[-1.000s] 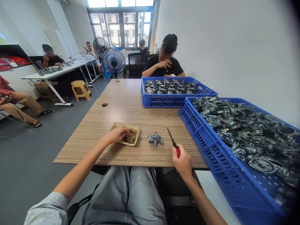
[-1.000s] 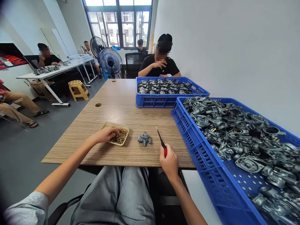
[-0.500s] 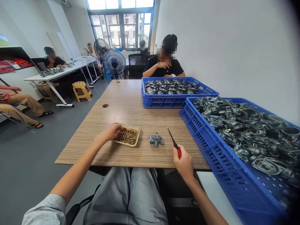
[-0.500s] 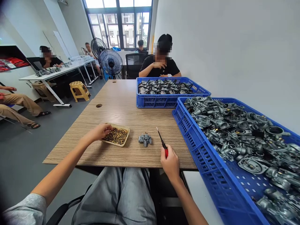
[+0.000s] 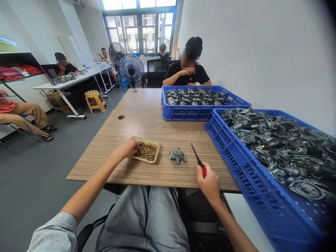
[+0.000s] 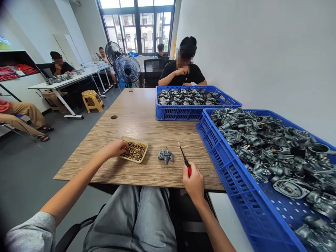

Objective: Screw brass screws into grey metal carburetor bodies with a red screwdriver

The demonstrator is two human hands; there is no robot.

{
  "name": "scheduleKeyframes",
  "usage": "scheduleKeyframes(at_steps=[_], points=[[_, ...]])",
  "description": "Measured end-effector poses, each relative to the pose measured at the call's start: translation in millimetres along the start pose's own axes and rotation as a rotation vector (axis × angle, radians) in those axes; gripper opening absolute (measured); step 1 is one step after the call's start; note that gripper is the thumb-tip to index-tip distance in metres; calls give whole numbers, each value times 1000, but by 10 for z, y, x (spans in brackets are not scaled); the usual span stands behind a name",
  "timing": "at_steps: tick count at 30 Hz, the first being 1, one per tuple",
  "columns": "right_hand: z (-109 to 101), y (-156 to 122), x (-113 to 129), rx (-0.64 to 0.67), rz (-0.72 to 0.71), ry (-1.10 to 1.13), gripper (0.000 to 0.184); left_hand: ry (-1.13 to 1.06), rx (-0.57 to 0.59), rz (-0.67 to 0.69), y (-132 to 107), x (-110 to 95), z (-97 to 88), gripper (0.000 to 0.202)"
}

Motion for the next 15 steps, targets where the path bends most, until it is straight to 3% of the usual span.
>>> scheduleKeyframes(at_steps=[5, 8, 15], points=[[-10, 7, 21, 12, 0, -3, 33, -47, -20, 10, -5, -12, -92, 35], [-15, 4, 19, 11, 5, -9, 33, -48, -56, -9, -9, 40, -155, 30], [-2, 7, 19, 20, 9, -20, 33, 62, 11, -25, -38, 84, -44, 22]])
Point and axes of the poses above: each hand's wrist, its own y-axis towards the middle knuckle, its own z-axis out of the palm, x = y × z, the point moved 8 cm from there along y, towards the middle knuckle, and after that the axes turned 14 degrees about -z, right-handed, at the moved point
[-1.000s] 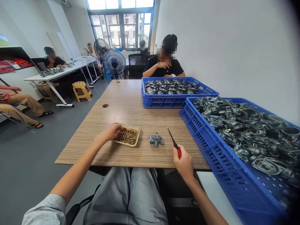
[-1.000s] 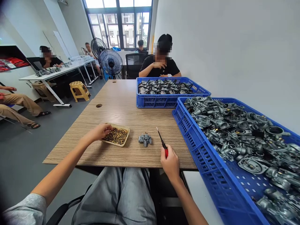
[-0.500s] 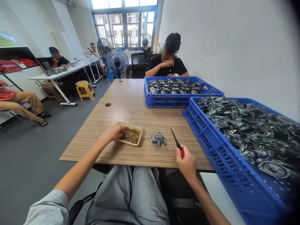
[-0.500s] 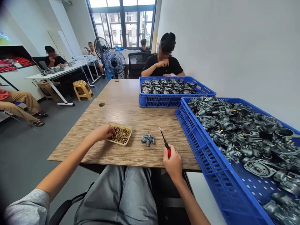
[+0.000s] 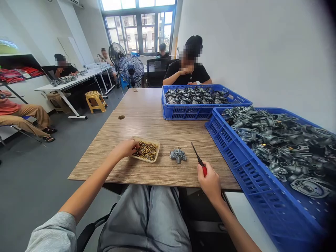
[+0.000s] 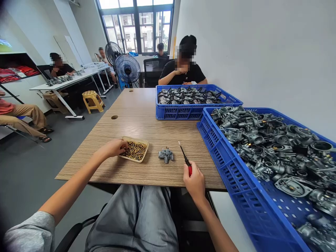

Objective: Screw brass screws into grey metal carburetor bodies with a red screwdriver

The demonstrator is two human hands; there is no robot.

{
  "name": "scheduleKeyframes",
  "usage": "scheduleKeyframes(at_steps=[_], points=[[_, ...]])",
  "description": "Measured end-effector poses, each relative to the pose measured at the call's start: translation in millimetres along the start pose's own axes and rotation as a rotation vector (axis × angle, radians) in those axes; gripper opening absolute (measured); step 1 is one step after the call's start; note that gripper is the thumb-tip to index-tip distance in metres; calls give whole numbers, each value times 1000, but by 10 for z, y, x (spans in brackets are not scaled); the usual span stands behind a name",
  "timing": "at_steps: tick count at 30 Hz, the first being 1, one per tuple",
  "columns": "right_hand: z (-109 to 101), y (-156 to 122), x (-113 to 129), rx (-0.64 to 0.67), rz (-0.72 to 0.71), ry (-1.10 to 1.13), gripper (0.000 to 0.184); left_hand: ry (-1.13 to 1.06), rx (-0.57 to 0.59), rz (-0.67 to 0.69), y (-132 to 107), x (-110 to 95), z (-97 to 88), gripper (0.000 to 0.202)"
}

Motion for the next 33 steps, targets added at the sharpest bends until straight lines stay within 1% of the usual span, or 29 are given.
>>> scheduleKeyframes(at_steps=[7, 12, 15, 18, 21, 25, 28, 30, 33], points=[[2, 5, 7, -12, -14, 6, 33, -15, -22, -34, 8, 14, -9, 20], [-15, 5, 21, -27, -26, 2, 34, -34, -97, -4, -25, 9, -51, 21], [-17, 6, 29, -19, -22, 9, 34, -24, -66, 13, -55, -7, -40, 17], [-9, 4, 19, -6, -11, 7, 34, -5, -29, -2, -61, -10, -27, 15], [-5, 0, 9, -10, -12, 5, 33, 6, -21, -12, -46, -11, -19, 15], [-7, -1, 13, -18, -22, 5, 33, -28, -42, -14, -21, 15, -38, 16], [-9, 2, 21, -15, -23, 7, 33, -95, -92, -11, -24, 54, -109, 17], [-7, 4, 23, -11, -21, 5, 32, -108, -117, -4, -38, 75, -148, 14], [-8, 6, 25, -16, -25, -1, 32, -61, -91, 21, -61, 76, -132, 8]])
Point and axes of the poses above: each hand's wrist, its own y-axis towards the middle knuckle, its own z-axis out of the palm, x = y × z, the point moved 8 cm from there along y, towards the middle knuckle, and after that the axes turned 14 degrees about -z, right-handed, at the moved point
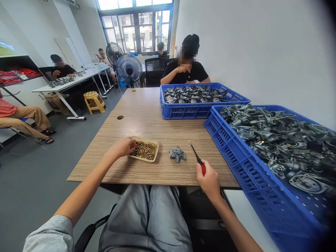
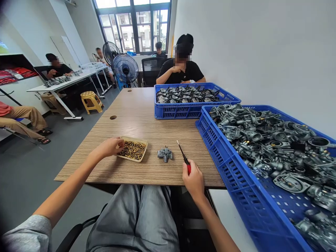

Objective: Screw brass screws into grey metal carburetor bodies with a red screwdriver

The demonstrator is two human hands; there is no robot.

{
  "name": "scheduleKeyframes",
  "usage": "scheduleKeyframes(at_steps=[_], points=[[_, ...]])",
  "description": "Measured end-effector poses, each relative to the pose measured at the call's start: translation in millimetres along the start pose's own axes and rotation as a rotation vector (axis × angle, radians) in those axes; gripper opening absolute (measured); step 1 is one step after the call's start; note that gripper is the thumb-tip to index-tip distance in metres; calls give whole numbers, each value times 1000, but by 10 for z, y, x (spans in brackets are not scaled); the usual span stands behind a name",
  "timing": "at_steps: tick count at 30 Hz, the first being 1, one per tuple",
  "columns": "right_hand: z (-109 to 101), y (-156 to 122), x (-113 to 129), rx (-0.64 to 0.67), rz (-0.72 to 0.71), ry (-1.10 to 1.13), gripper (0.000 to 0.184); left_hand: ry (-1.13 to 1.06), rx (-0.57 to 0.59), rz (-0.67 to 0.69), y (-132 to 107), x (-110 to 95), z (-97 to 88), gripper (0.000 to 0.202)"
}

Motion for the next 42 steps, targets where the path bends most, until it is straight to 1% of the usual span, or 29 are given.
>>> scheduleKeyframes(at_steps=[3, 5, 9, 11, 18, 26, 33, 42], points=[[-3, -1, 0, -12, -10, -1, 33, 41, 57, 5, -9, 8, 56, 6], [-2, -3, -3, -14, -10, 1, 33, 42, 71, -1, -2, 21, 68, 8], [1, -8, -10, 2, -3, 7, 32, 66, 31, -77, 26, 96, 14, 18], [-1, -8, -7, 5, -2, 10, 32, 88, 26, -105, 23, 115, -11, 19], [-11, -3, 11, -4, 1, 13, 33, 85, 74, -115, -27, 82, -8, 11], [-1, -11, -3, -2, -3, -3, 33, 127, 100, -106, -48, 62, 4, 16], [12, -6, -20, 6, 6, 4, 33, 159, 86, -151, -82, -27, -38, 16], [13, -6, -22, 1, 3, 13, 33, 154, 108, -132, -78, -21, -36, 13]])
Point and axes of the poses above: each hand's wrist, its own y-axis towards the middle knuckle, its own z-axis out of the palm, x = y × z, the point moved 8 cm from there along y, towards the middle knuckle, and after that the axes turned 14 degrees about -z, right-handed, at the moved point
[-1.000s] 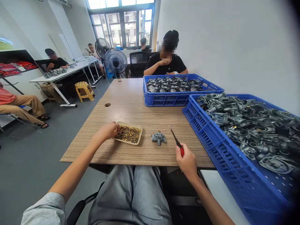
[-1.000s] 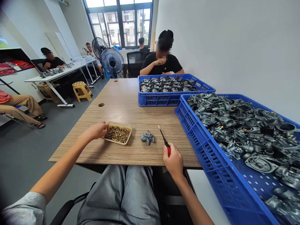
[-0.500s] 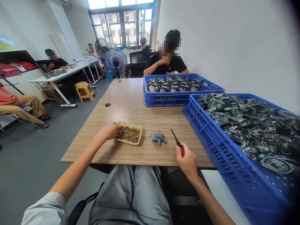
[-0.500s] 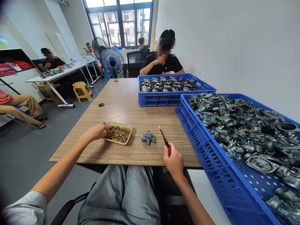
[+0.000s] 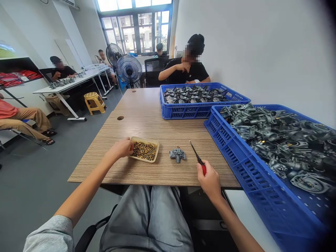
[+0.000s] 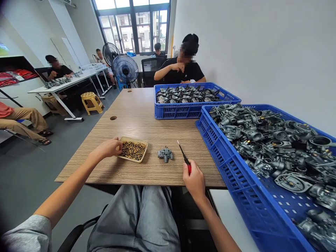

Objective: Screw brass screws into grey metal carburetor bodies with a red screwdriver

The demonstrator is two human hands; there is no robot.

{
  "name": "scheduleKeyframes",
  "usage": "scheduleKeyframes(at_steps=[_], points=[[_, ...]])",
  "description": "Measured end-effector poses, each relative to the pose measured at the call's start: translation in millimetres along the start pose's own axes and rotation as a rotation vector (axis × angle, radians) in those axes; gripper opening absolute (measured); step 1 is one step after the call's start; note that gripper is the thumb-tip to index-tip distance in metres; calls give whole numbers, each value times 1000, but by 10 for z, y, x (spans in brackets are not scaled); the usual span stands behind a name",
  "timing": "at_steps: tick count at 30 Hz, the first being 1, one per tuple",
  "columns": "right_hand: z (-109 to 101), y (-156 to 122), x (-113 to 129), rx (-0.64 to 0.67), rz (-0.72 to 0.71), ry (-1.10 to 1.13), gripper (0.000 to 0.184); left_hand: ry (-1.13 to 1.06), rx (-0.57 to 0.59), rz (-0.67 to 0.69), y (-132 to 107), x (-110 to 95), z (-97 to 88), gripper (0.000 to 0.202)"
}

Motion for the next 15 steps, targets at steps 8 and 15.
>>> scheduleKeyframes(at_steps=[8, 15], points=[[-10, 1, 18, 21, 25, 17, 34, 33, 2, 11, 1, -48, 13, 11], [3, 1, 2, 27, 26, 18, 34, 31, 95, -41, 41, -25, 96, 11]])
Point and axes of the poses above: each hand's wrist, its own y-axis towards the middle knuckle, its own z-axis out of the palm, x = y × z, the point moved 8 cm from there along y, towards the middle knuckle, and after that the axes turned 14 degrees about -z, right-handed, at the moved point
